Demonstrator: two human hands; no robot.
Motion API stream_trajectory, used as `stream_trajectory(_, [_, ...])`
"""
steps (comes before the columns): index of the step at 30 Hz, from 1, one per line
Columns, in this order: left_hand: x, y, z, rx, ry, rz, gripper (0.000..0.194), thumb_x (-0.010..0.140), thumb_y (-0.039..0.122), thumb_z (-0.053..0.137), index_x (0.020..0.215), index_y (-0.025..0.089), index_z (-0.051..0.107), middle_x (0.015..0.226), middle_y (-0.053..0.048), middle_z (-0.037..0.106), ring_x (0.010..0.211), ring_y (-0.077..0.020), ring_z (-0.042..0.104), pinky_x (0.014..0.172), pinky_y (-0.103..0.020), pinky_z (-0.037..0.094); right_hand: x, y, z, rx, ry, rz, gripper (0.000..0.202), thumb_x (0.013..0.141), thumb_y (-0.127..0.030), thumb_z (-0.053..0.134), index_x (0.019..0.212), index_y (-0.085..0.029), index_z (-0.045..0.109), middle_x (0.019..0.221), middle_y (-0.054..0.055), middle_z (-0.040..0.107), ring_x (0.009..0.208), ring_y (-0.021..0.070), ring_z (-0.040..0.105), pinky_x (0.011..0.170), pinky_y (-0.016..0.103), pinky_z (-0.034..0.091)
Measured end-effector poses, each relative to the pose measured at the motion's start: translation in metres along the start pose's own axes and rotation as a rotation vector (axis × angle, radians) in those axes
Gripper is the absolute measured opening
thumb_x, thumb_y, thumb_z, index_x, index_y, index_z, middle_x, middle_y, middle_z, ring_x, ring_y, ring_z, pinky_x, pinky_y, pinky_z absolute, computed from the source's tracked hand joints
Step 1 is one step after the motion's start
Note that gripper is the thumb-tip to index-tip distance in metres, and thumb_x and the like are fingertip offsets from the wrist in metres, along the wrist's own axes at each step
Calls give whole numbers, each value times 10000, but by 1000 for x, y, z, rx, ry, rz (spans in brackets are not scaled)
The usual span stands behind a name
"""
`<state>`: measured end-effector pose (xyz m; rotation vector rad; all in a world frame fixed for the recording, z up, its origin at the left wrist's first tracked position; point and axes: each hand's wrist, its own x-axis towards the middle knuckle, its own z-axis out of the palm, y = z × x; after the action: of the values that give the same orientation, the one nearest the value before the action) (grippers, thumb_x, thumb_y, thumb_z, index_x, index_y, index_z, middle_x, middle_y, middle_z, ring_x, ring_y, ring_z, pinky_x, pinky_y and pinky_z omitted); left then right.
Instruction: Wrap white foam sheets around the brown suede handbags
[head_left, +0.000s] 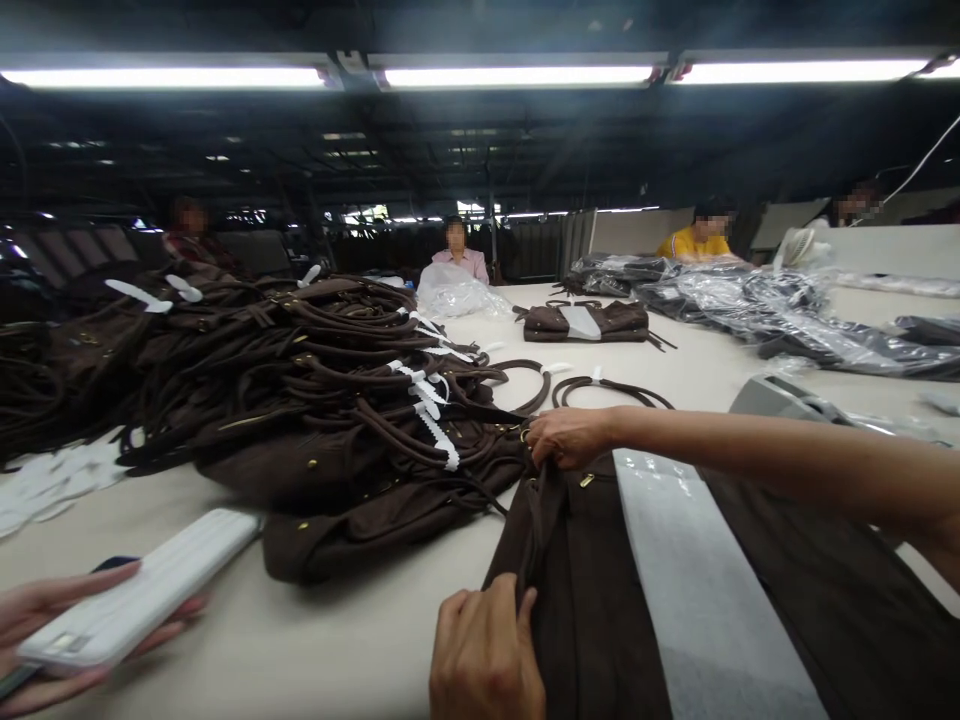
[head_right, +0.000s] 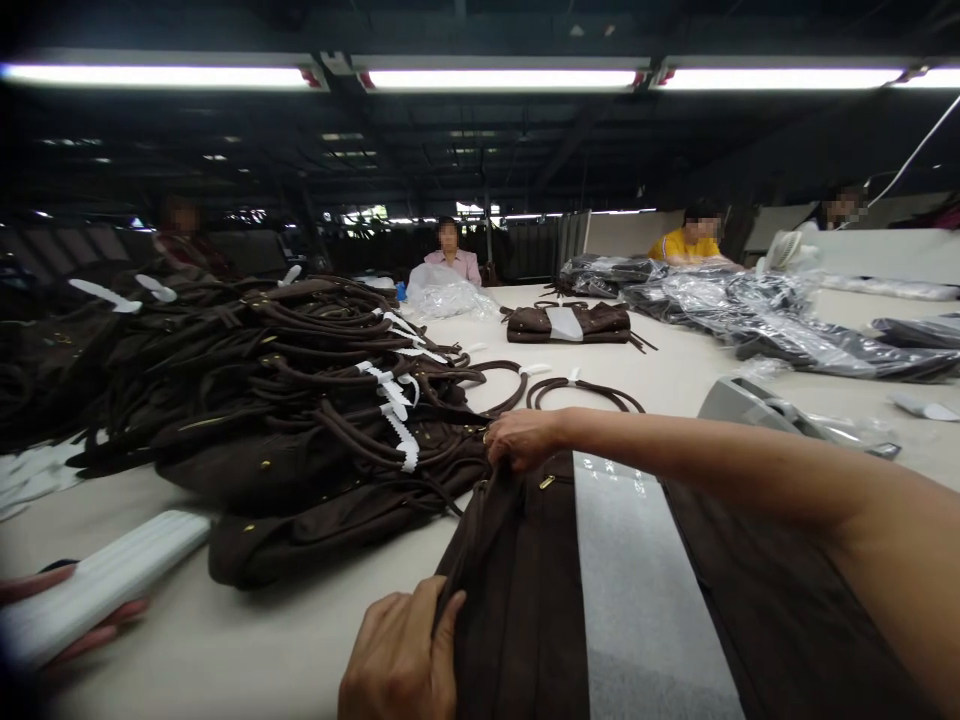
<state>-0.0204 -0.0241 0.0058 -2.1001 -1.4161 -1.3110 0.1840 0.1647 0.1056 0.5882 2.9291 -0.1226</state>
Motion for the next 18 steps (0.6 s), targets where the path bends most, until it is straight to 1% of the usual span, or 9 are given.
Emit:
stream_trajectory(2, [-1, 0, -1, -24, -11, -39, 99, 921, 191, 506, 853, 180, 577, 634, 11, 560, 593, -158, 537, 720, -316, 421, 0, 9, 4, 60, -36, 9, 268, 716, -105, 632, 940, -197, 745, 870, 50, 652, 835, 180, 558, 760, 273, 405])
stream_trajectory(5, [-1, -1, -1, -28, -72, -165, 265, 943, 261, 468, 690, 212, 526, 582, 17, 517, 576, -164, 511, 670, -297, 387, 1, 21, 8, 195, -91, 24, 197, 775, -174, 656, 948, -178, 751, 863, 44, 648, 798, 157, 556, 719, 244, 405])
stream_trajectory(8, [-1, -8, 1, -118, -235, -444, 372, 968, 359, 384, 642, 229, 505, 579, 9, 548, 579, -173, 516, 584, -284, 340, 7, 29, 9, 263, -60, 31, 163, 811, -296, 680, 845, -151, 746, 862, 49, 647, 809, 155, 554, 767, 249, 405])
stream_trajectory(10, [-2, -17, 2, -259, -379, -631, 424, 965, 426, 339, 622, 228, 489, 567, 12, 542, 565, -165, 510, 550, -271, 333, 12, 32, 10, 273, 13, 13, 206, 818, -341, 681, 797, -143, 731, 956, 73, 656, 893, 171, 552, 866, 272, 387])
stream_trajectory(11, [-3, -22, 2, -335, -438, -693, 439, 955, 454, 331, 615, 225, 487, 583, 8, 547, 579, -162, 520, 560, -265, 354, 14, 33, 10, 285, 46, -8, 224, 829, -356, 669, 793, -143, 728, 1032, 87, 654, 955, 185, 545, 915, 286, 367])
stream_trajectory(12, [-4, -26, 2, -407, -478, -733, 446, 940, 476, 331, 614, 222, 498, 634, -5, 573, 629, -166, 547, 598, -263, 389, 16, 34, 11, 310, 67, -31, 244, 844, -374, 650, 808, -146, 728, 1099, 94, 648, 1013, 197, 533, 951, 296, 347])
stream_trajectory(14, [-2, -34, 0, -506, -517, -775, 448, 904, 500, 340, 651, 212, 572, 839, -57, 641, 829, -200, 598, 763, -282, 444, 20, 37, 13, 377, 67, -59, 297, 878, -418, 596, 888, -153, 731, 1145, 92, 652, 1065, 205, 520, 970, 299, 334])
stream_trajectory(16, [5, -39, -7, -565, -583, -785, 433, 864, 506, 374, 729, 202, 652, 1020, -92, 646, 1026, -243, 570, 952, -323, 402, 25, 41, 17, 424, 15, -53, 359, 899, -458, 549, 975, -156, 726, 1061, 79, 686, 1009, 194, 546, 934, 287, 354])
stream_trajectory(18, [18, -42, -16, -635, -700, -781, 404, 828, 500, 423, 756, 199, 682, 1013, -96, 655, 1079, -264, 544, 1025, -353, 353, 32, 44, 22, 429, -46, -18, 390, 895, -482, 541, 995, -152, 724, 969, 63, 702, 922, 179, 566, 868, 270, 378])
